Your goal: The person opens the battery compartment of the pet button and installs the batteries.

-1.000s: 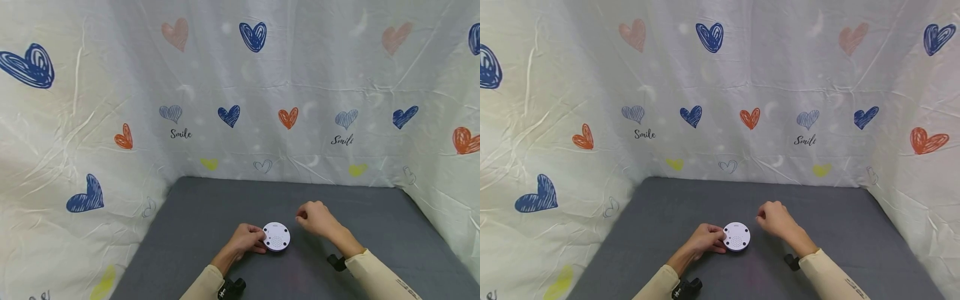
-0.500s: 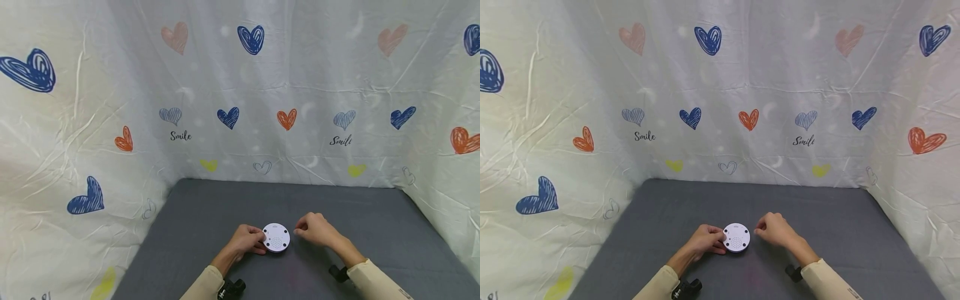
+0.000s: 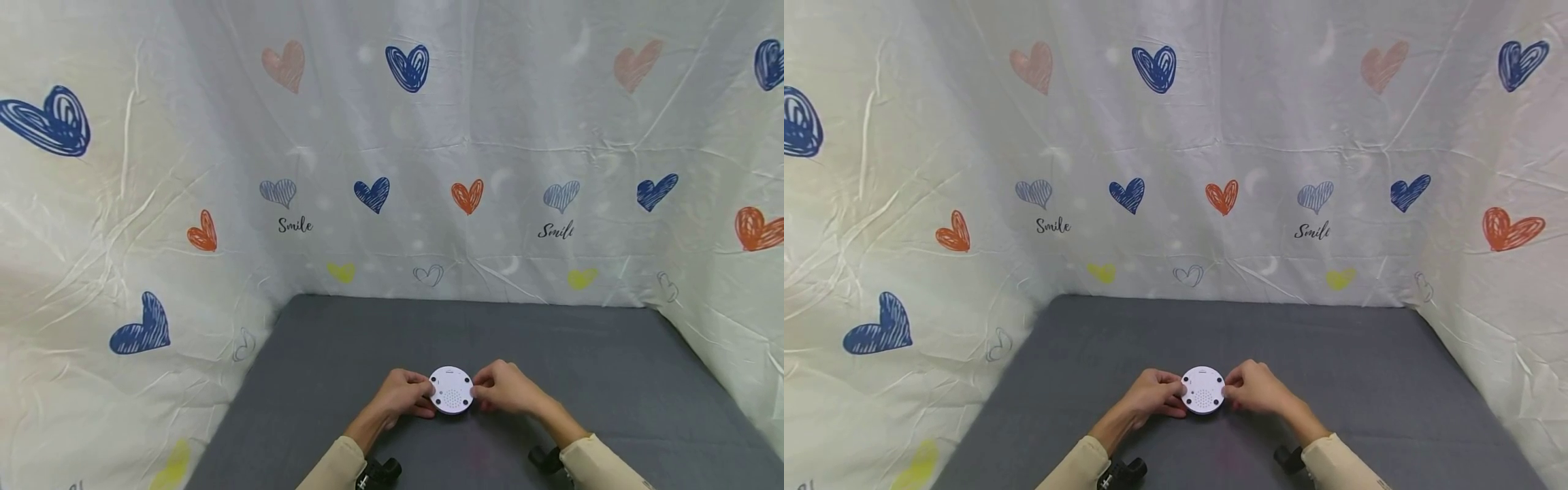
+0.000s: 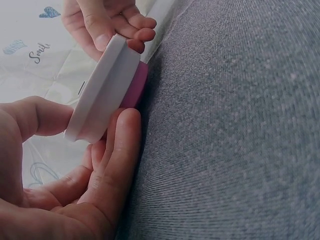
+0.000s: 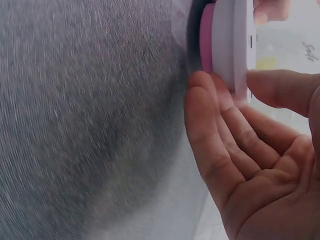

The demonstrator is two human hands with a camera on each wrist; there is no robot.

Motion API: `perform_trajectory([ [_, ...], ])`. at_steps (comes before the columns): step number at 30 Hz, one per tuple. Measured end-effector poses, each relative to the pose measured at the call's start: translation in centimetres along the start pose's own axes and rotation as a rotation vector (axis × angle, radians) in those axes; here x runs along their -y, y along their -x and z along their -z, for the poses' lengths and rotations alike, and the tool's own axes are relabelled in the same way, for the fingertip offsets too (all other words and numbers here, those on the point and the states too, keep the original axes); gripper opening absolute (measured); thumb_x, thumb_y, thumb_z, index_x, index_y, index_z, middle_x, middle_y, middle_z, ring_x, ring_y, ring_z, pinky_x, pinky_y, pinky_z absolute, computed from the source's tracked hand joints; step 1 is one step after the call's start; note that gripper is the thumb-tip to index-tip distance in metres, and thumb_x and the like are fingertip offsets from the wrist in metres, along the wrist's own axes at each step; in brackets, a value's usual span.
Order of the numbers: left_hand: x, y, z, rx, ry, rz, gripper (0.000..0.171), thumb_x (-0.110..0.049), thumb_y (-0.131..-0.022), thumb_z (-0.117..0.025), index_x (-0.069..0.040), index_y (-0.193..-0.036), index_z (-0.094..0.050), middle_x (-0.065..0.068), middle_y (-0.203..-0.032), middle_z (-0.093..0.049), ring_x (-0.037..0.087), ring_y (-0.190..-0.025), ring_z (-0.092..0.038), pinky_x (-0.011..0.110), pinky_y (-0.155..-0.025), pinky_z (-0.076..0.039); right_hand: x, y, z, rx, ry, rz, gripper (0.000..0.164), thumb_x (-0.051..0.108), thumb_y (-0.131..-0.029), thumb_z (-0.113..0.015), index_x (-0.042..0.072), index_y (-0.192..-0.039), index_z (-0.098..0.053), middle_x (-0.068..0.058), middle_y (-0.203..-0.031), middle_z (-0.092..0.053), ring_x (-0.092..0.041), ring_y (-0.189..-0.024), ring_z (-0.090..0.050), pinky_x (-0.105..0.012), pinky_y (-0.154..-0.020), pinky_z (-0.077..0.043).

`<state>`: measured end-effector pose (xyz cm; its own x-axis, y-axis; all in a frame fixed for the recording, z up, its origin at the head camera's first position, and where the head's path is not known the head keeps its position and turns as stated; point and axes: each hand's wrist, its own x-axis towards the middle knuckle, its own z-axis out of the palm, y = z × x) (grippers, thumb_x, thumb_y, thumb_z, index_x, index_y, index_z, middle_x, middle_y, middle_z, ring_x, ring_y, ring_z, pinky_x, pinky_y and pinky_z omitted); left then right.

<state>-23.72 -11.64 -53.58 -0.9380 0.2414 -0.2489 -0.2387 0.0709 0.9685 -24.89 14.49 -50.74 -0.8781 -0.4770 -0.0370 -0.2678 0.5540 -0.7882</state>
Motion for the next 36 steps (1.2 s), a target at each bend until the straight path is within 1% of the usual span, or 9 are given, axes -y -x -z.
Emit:
perform_trajectory([
  [4, 0.2, 0.0, 0.0, 0.001, 0.006, -0.005, 0.026, 0.001, -0.093, -0.068, 0.014, -0.114, -0.072, 0.016, -0.091, -0.078, 0.021, -0.075, -0.078, 0.037, -0.069, -0.072, -0.2, 0.0, -0.6, -0.02, -0.055, -0.011, 0.012, 0.005, -0.095, -0.075, -0.003, -0.102, -0.08, -0.005, -0.077, -0.078, -0.014, -0.064, -0.072, -0.026, -0.056, -0.064],
  [9, 0.2, -0.1, 0.1, 0.006, 0.016, -0.011, 0.026, 0.001, -0.093, -0.068, 0.015, -0.115, -0.072, 0.015, -0.09, -0.078, 0.021, -0.075, -0.078, 0.037, -0.069, -0.072, -0.2, 0.1, -1.1, -0.059, -0.095, -0.035, 0.012, 0.004, -0.094, -0.074, -0.004, -0.101, -0.078, -0.007, -0.077, -0.079, -0.015, -0.063, -0.073, -0.028, -0.056, -0.065],
  [14, 0.1, 0.0, 0.2, 0.006, 0.01, -0.014, 0.027, 0.0, -0.094, -0.068, 0.015, -0.117, -0.072, 0.015, -0.091, -0.078, 0.02, -0.074, -0.078, 0.037, -0.069, -0.072, -0.1, 0.2, -1.3, -0.079, -0.113, -0.047, 0.011, 0.002, -0.093, -0.075, -0.004, -0.1, -0.078, -0.009, -0.077, -0.078, -0.018, -0.062, -0.073, -0.031, -0.056, -0.065],
  [21, 0.1, 0.2, 0.1, 0.009, 0.004, -0.027, 0.029, 0.0, -0.094, -0.069, 0.015, -0.118, -0.072, 0.015, -0.092, -0.078, 0.019, -0.074, -0.077, 0.037, -0.069, -0.072, -0.2, 0.3, -1.6, -0.086, -0.118, -0.065, 0.009, 0.002, -0.092, -0.076, -0.003, -0.1, -0.077, -0.008, -0.078, -0.079, -0.016, -0.063, -0.072, -0.03, -0.058, -0.065],
  [27, 0.2, 0.4, 0.0, 0.004, 0.014, -0.045, 0.036, 0.002, -0.091, -0.067, 0.017, -0.123, -0.067, 0.015, -0.094, -0.077, 0.018, -0.072, -0.076, 0.037, -0.067, -0.071, 0.0, 0.5, -1.7, -0.098, -0.122, -0.068, 0.015, 0.004, -0.092, -0.076, -0.003, -0.105, -0.076, -0.007, -0.084, -0.08, -0.017, -0.067, -0.074, -0.027, -0.058, -0.062],
  [32, 0.2, 0.5, 0.1, -0.005, -0.002, -0.092, 0.035, 0.003, -0.089, -0.067, 0.015, -0.121, -0.068, 0.012, -0.094, -0.077, 0.018, -0.073, -0.076, 0.04, -0.069, -0.072, 0.0, 0.4, -1.7, -0.108, -0.149, -0.041, 0.018, 0.004, -0.091, -0.077, -0.004, -0.107, -0.076, -0.008, -0.086, -0.08, -0.016, -0.071, -0.074, -0.023, -0.06, -0.061],
  [36, -0.1, 0.6, 0.2, -0.027, -0.026, -0.153, 0.032, 0.004, -0.087, -0.067, 0.013, -0.118, -0.069, 0.01, -0.093, -0.074, 0.018, -0.074, -0.075, 0.043, -0.072, -0.072, -0.1, 0.1, -1.5, -0.13, -0.172, 0.008, 0.018, 0.002, -0.091, -0.078, -0.005, -0.108, -0.076, -0.01, -0.089, -0.081, -0.016, -0.075, -0.075, -0.021, -0.064, -0.063],
])
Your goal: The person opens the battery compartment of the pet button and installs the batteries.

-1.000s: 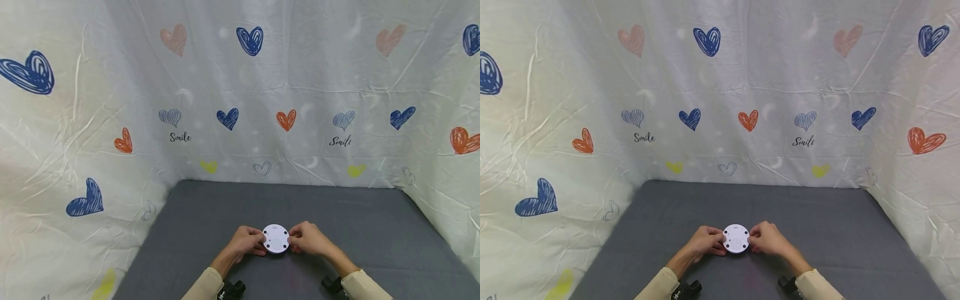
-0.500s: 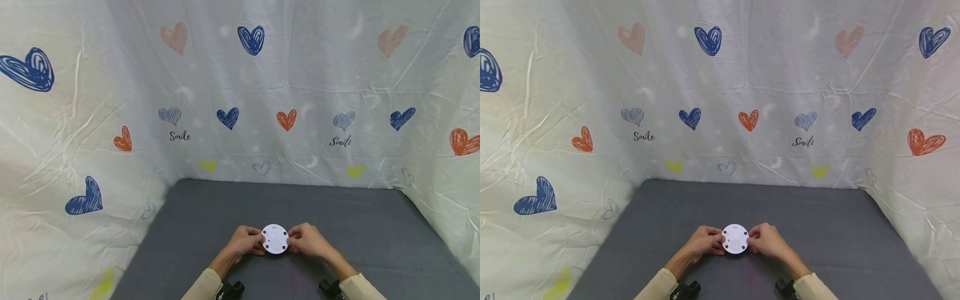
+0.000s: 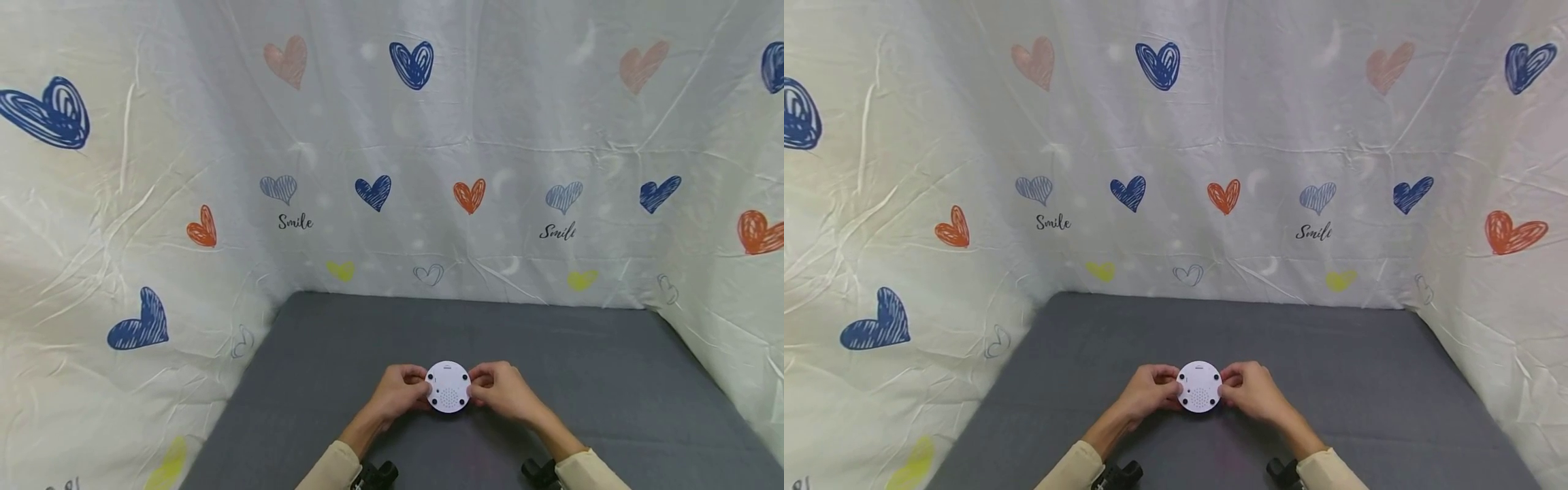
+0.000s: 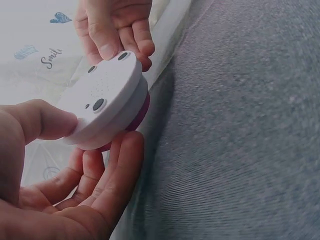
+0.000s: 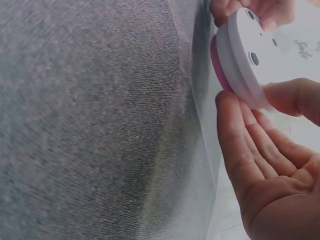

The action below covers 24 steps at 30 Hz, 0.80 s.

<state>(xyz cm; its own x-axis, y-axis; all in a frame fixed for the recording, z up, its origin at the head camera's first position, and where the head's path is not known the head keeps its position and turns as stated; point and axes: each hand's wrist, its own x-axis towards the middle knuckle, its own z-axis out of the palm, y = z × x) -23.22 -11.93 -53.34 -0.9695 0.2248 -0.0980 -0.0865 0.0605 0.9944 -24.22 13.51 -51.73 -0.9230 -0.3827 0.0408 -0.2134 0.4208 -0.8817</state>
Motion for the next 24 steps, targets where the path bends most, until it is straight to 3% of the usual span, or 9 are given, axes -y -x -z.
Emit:
perform_trajectory([
  [11, -1.7, -0.1, 0.2, -0.09, -0.165, -0.162, 0.025, 0.004, -0.086, -0.075, 0.005, -0.111, -0.072, 0.01, -0.097, -0.069, 0.012, -0.076, -0.069, 0.027, -0.066, -0.066, 0.5, -0.7, 0.5, -0.12, 0.056, 0.099, 0.019, 0.006, -0.092, -0.082, 0.002, -0.111, -0.079, -0.007, -0.1, -0.082, -0.012, -0.089, -0.078, -0.021, -0.078, -0.065],
  [16, -2.2, -0.2, 0.4, -0.098, -0.18, -0.224, 0.025, 0.006, -0.086, -0.075, 0.002, -0.111, -0.071, 0.012, -0.1, -0.069, 0.015, -0.078, -0.071, 0.019, -0.066, -0.059, 0.7, -0.8, 0.8, -0.136, 0.055, 0.17, 0.018, 0.004, -0.094, -0.081, 0.005, -0.111, -0.078, -0.006, -0.101, -0.081, -0.012, -0.089, -0.078, -0.023, -0.079, -0.067],
  [21, -2.4, -0.3, 0.6, -0.11, -0.203, -0.289, 0.025, 0.007, -0.087, -0.076, 0.0, -0.111, -0.071, 0.014, -0.105, -0.071, 0.021, -0.092, -0.075, 0.02, -0.076, -0.063, 1.0, -0.8, 1.2, -0.139, 0.093, 0.232, 0.019, 0.007, -0.096, -0.082, 0.011, -0.114, -0.077, -0.001, -0.103, -0.08, -0.009, -0.089, -0.076, -0.026, -0.079, -0.068],
  [24, -2.6, -0.3, 0.6, -0.115, -0.207, -0.326, 0.026, 0.008, -0.087, -0.077, 0.0, -0.111, -0.072, 0.015, -0.109, -0.073, 0.025, -0.101, -0.076, 0.023, -0.085, -0.066, 1.2, -0.8, 1.4, -0.156, 0.135, 0.285, 0.023, 0.005, -0.094, -0.084, 0.013, -0.114, -0.076, 0.001, -0.104, -0.079, -0.008, -0.09, -0.075, -0.033, -0.081, -0.069],
])
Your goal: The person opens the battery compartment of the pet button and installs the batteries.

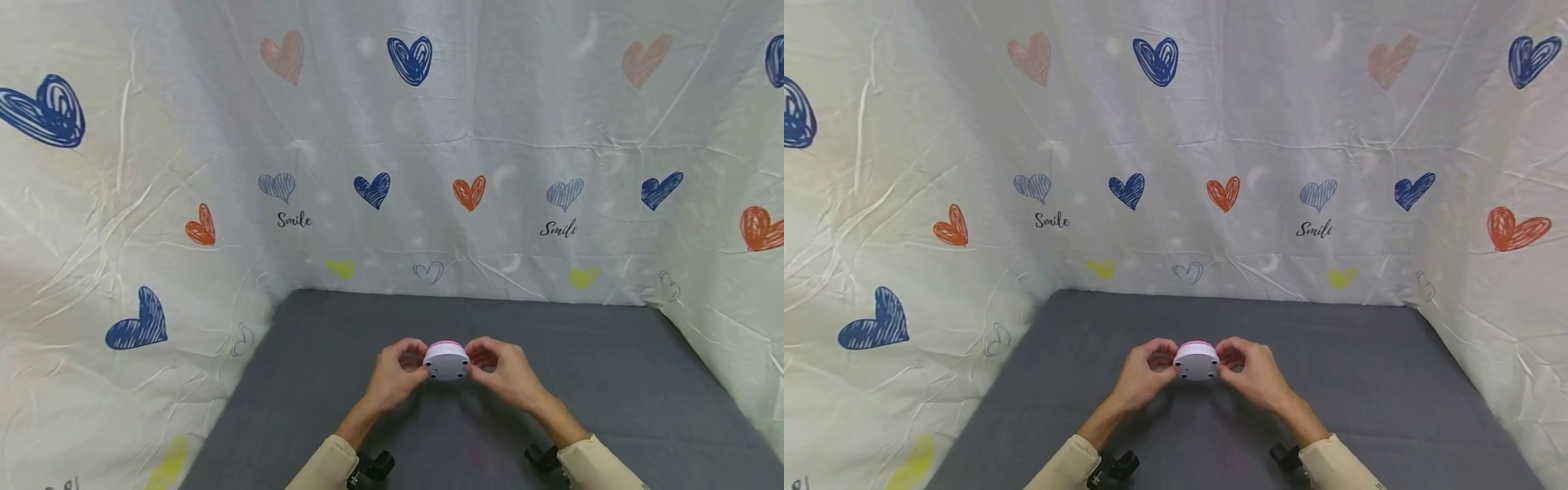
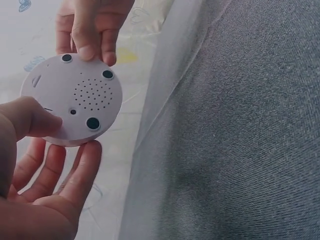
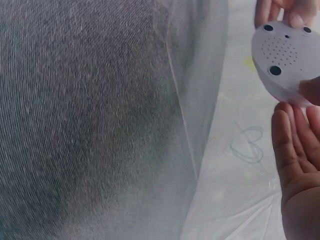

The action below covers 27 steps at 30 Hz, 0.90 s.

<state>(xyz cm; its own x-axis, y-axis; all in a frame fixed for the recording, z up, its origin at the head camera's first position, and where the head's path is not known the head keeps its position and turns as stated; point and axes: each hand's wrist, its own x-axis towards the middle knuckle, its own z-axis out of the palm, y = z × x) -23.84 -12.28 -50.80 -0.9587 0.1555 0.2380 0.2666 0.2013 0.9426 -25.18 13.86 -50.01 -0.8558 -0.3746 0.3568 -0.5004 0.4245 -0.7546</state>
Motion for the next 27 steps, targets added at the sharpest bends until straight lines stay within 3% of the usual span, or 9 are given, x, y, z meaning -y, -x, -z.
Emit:
perform_trajectory([
  [8, -0.4, -0.4, -0.3, -0.054, -0.004, -0.054, 0.028, 0.012, -0.086, -0.077, -0.004, -0.109, -0.074, 0.015, -0.111, -0.075, 0.027, -0.107, -0.076, 0.029, -0.093, -0.068, -0.1, -0.2, 0.3, -0.072, 0.084, 0.169, 0.033, -0.005, -0.086, -0.086, 0.013, -0.112, -0.074, 0.004, -0.104, -0.076, -0.011, -0.09, -0.073, -0.044, -0.082, -0.069],
  [15, -0.5, -0.6, -0.6, -0.063, 0.001, -0.077, 0.031, 0.018, -0.084, -0.074, -0.002, -0.108, -0.073, 0.016, -0.112, -0.073, 0.028, -0.108, -0.076, 0.043, -0.097, -0.068, -0.4, -0.3, 0.4, -0.106, 0.138, 0.279, 0.038, -0.007, -0.082, -0.088, 0.013, -0.11, -0.073, 0.001, -0.103, -0.074, -0.012, -0.09, -0.072, -0.038, -0.078, -0.069],
  [20, 0.4, -0.8, -0.9, -0.059, -0.025, -0.123, 0.036, 0.022, -0.081, -0.073, -0.004, -0.105, -0.072, 0.014, -0.11, -0.07, 0.029, -0.111, -0.076, 0.042, -0.099, -0.068, -1.2, -0.5, 0.1, -0.116, 0.181, 0.371, 0.041, -0.013, -0.077, -0.085, 0.011, -0.107, -0.07, -0.001, -0.1, -0.072, -0.014, -0.088, -0.07, -0.032, -0.076, -0.067],
  [24, 0.9, -0.8, -1.2, -0.035, -0.071, -0.149, 0.04, 0.026, -0.078, -0.071, -0.006, -0.102, -0.071, 0.012, -0.105, -0.067, 0.031, -0.111, -0.076, 0.04, -0.099, -0.068, -1.7, -0.5, -0.3, -0.127, 0.216, 0.403, 0.043, -0.017, -0.073, -0.084, 0.011, -0.103, -0.068, 0.0, -0.098, -0.069, -0.014, -0.087, -0.068, -0.031, -0.073, -0.065],
  [27, 1.0, -0.8, -1.4, -0.016, -0.105, -0.154, 0.039, 0.027, -0.077, -0.07, -0.005, -0.099, -0.071, 0.011, -0.103, -0.065, 0.031, -0.109, -0.076, 0.038, -0.098, -0.068, -1.9, -0.3, -0.7, -0.136, 0.242, 0.375, 0.045, -0.018, -0.071, -0.086, 0.013, -0.099, -0.067, 0.002, -0.096, -0.067, -0.011, -0.086, -0.066, -0.029, -0.073, -0.064],
])
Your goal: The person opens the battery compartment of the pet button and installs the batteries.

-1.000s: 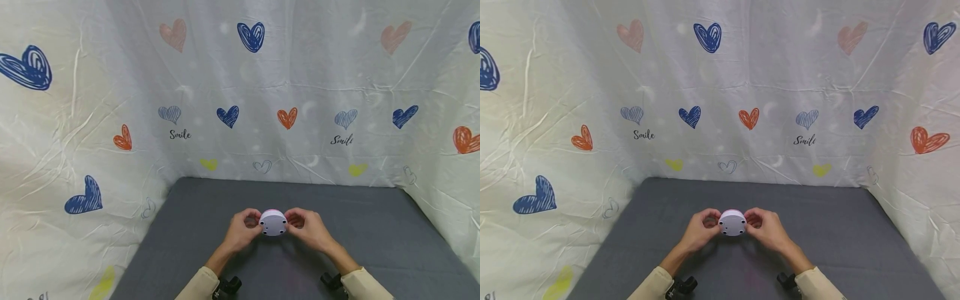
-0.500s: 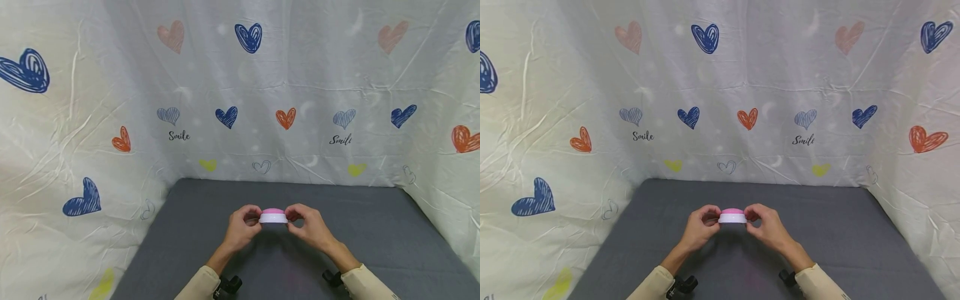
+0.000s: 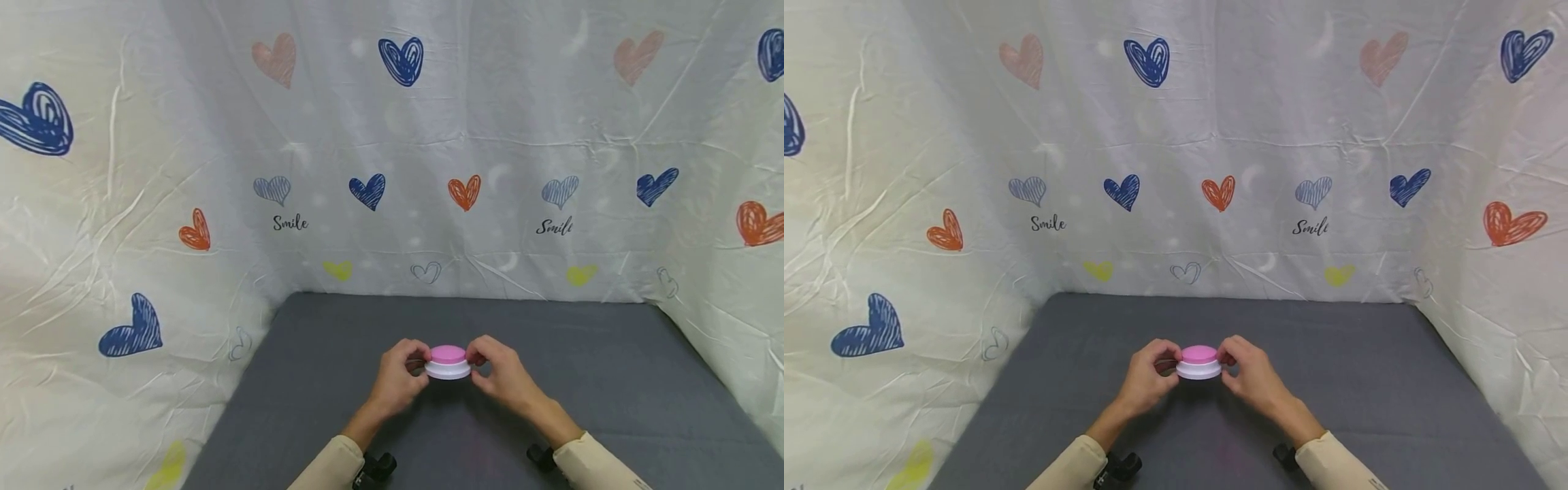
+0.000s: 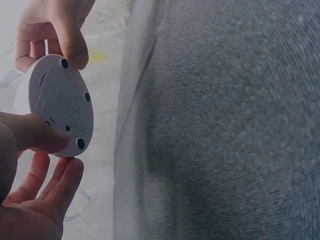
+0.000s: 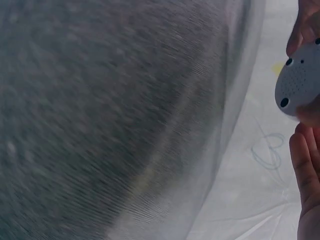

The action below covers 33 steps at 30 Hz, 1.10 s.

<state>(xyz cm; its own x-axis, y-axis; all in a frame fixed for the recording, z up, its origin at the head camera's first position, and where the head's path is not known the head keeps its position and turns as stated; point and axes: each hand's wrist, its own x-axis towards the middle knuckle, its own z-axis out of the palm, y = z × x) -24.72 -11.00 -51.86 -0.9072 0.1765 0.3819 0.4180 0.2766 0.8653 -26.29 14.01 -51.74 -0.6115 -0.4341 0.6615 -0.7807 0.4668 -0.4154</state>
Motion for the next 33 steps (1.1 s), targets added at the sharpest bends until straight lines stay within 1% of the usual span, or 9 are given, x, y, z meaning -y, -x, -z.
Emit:
perform_trajectory([
  [5, 0.3, -0.1, -0.3, 0.032, -0.094, -0.002, 0.037, 0.026, -0.077, -0.07, -0.005, -0.097, -0.071, 0.01, -0.102, -0.065, 0.027, -0.106, -0.074, 0.035, -0.097, -0.068, 0.0, 0.6, -0.7, 0.012, 0.065, -0.085, 0.044, -0.017, -0.069, -0.087, 0.013, -0.093, -0.065, 0.002, -0.093, -0.066, -0.011, -0.083, -0.065, -0.027, -0.071, -0.062],
  [11, 1.1, 0.1, -0.6, 0.084, -0.247, -0.034, 0.034, 0.021, -0.077, -0.077, -0.006, -0.097, -0.071, 0.008, -0.102, -0.067, 0.027, -0.101, -0.073, 0.041, -0.094, -0.069, 0.2, 1.2, -1.1, 0.06, 0.119, -0.183, 0.043, -0.016, -0.069, -0.087, 0.013, -0.09, -0.064, 0.003, -0.087, -0.061, -0.01, -0.078, -0.061, -0.023, -0.066, -0.056],
  [15, 1.5, 0.1, -0.7, 0.11, -0.318, -0.063, 0.035, 0.017, -0.078, -0.079, -0.01, -0.098, -0.071, 0.005, -0.102, -0.068, 0.025, -0.098, -0.072, 0.039, -0.089, -0.068, 0.1, 1.4, -1.2, 0.077, 0.122, -0.188, 0.042, -0.015, -0.068, -0.085, 0.014, -0.088, -0.062, 0.005, -0.084, -0.057, -0.004, -0.075, -0.055, -0.021, -0.061, -0.052],
  [21, 3.3, 0.1, -0.6, 0.136, -0.347, -0.137, 0.036, 0.013, -0.076, -0.08, -0.013, -0.098, -0.069, 0.002, -0.1, -0.066, 0.016, -0.09, -0.067, 0.028, -0.079, -0.063, 0.2, 1.5, -1.1, 0.103, 0.088, -0.154, 0.043, -0.013, -0.066, -0.085, 0.014, -0.088, -0.06, 0.006, -0.083, -0.055, -0.001, -0.073, -0.051, -0.024, -0.055, -0.048],
  [24, 3.4, 0.1, -0.5, 0.164, -0.339, -0.134, 0.034, 0.011, -0.076, -0.081, -0.012, -0.099, -0.069, 0.003, -0.1, -0.066, 0.014, -0.089, -0.066, 0.028, -0.078, -0.063, 0.4, 1.4, -0.9, 0.142, 0.089, -0.186, 0.043, -0.013, -0.066, -0.086, 0.015, -0.087, -0.061, 0.007, -0.083, -0.055, -0.002, -0.074, -0.051, -0.024, -0.057, -0.049],
  [25, 2.5, 0.2, -0.3, 0.177, -0.335, -0.104, 0.035, 0.012, -0.075, -0.081, -0.012, -0.098, -0.069, 0.002, -0.098, -0.065, 0.012, -0.088, -0.066, 0.028, -0.075, -0.063, 0.5, 1.4, -0.8, 0.159, 0.091, -0.205, 0.043, -0.014, -0.067, -0.087, 0.014, -0.087, -0.061, 0.007, -0.083, -0.055, -0.002, -0.074, -0.052, -0.021, -0.059, -0.049],
  [27, 3.9, 0.3, -0.6, 0.176, -0.358, -0.131, 0.037, 0.012, -0.075, -0.081, -0.012, -0.099, -0.068, 0.002, -0.098, -0.064, 0.012, -0.086, -0.064, 0.026, -0.072, -0.06, 0.6, 1.4, -0.8, 0.188, 0.099, -0.224, 0.043, -0.014, -0.068, -0.088, 0.015, -0.087, -0.062, 0.007, -0.083, -0.056, -0.003, -0.074, -0.052, -0.02, -0.061, -0.049],
  [28, 3.7, 0.3, -0.6, 0.183, -0.356, -0.106, 0.036, 0.012, -0.075, -0.082, -0.012, -0.098, -0.068, 0.002, -0.098, -0.064, 0.012, -0.086, -0.063, 0.026, -0.072, -0.06, 0.6, 1.4, -0.8, 0.2, 0.101, -0.231, 0.043, -0.014, -0.068, -0.088, 0.015, -0.087, -0.062, 0.007, -0.083, -0.056, -0.003, -0.075, -0.052, -0.02, -0.061, -0.049],
  [33, 6.5, 0.4, -1.0, 0.184, -0.393, -0.102, 0.033, 0.006, -0.077, -0.085, -0.016, -0.094, -0.068, -0.001, -0.096, -0.061, 0.008, -0.084, -0.058, 0.021, -0.067, -0.054, 0.7, 1.6, -0.9, 0.238, 0.108, -0.249, 0.042, -0.012, -0.07, -0.09, 0.016, -0.085, -0.062, 0.007, -0.082, -0.055, -0.002, -0.074, -0.051, -0.018, -0.061, -0.048],
])
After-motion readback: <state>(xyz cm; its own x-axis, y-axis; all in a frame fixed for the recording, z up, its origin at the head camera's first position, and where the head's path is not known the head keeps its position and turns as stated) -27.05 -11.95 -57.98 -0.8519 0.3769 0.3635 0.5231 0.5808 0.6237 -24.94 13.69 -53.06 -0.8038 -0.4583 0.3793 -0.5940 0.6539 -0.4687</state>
